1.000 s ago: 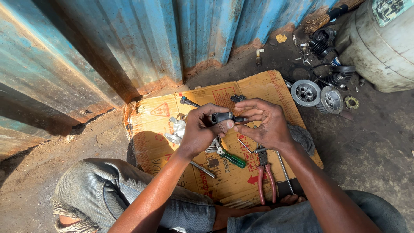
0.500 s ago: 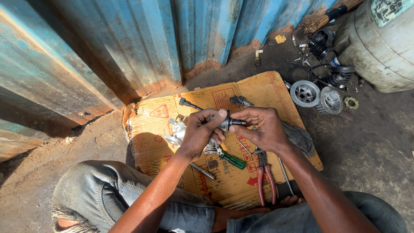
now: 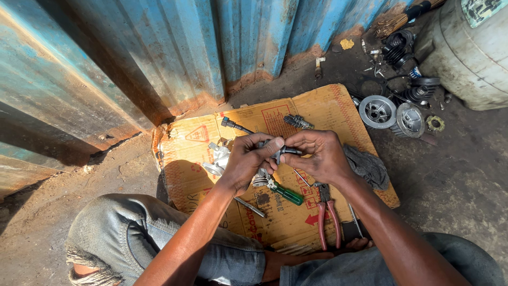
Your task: The person sits on the ground and uses a screwdriver to disassemble a carburetor placed on a cardboard box. They remove a small component and then use the screwdriver to adjust a screw on the main body of the carburetor.
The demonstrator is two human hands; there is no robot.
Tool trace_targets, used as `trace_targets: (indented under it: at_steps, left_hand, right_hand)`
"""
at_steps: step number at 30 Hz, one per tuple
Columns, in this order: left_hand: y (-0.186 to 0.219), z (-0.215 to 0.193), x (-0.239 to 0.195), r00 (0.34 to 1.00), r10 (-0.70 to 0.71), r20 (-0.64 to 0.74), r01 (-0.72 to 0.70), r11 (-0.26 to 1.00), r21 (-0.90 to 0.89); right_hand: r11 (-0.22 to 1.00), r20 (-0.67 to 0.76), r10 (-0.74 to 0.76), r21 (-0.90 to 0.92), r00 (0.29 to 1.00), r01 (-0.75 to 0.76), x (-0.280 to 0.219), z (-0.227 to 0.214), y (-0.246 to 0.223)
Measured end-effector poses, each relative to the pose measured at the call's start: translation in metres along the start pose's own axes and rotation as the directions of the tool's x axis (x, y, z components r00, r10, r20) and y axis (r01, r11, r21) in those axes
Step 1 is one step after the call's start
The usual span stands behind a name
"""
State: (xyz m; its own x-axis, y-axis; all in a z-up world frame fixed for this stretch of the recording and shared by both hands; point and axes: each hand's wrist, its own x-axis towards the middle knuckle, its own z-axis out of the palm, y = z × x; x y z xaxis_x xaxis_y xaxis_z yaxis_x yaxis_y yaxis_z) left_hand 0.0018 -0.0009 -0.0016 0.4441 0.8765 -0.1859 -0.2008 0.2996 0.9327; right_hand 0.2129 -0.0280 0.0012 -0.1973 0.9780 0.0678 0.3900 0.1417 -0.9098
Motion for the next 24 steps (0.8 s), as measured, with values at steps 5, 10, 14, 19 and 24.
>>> trace_targets:
  at_steps: [5, 10, 14, 19, 24]
  left_hand:
    - [0.014, -0.005, 0.005, 0.998, -0.027, 0.049, 0.014, 0.965, 0.261]
    - [0.019, -0.003, 0.007, 0.999, -0.035, 0.039, 0.021, 0.946, 0.325]
    - [0.024, -0.013, 0.002, 0.999, 0.003, 0.042, -0.021, 0.904, 0.426]
    - [0.021, -0.024, -0.014, 0.944, 0.192, 0.268, -0.306, 0.211, 0.928]
    - [0.005, -0.009, -0.015, 0.988, 0.064, 0.14, -0.136, -0.071, 0.988]
  right_hand:
    - [0.991, 0.059, 0.073, 0.106, 0.996, -0.079, 0.014, -0.018, -0.021]
    - [0.991, 0.154, 0.126, -0.064, 0.98, -0.118, 0.016, -0.006, -0.027]
    - [0.974, 0.071, 0.211, 0.071, 0.975, -0.216, 0.023, -0.009, 0.001]
    - [0.829, -0.05, 0.387, 0.456, 0.921, -0.323, 0.021, -0.023, 0.024]
    - [0.759, -0.036, 0.491, 0.509, 0.871, -0.406, 0.021, -0.031, 0.029]
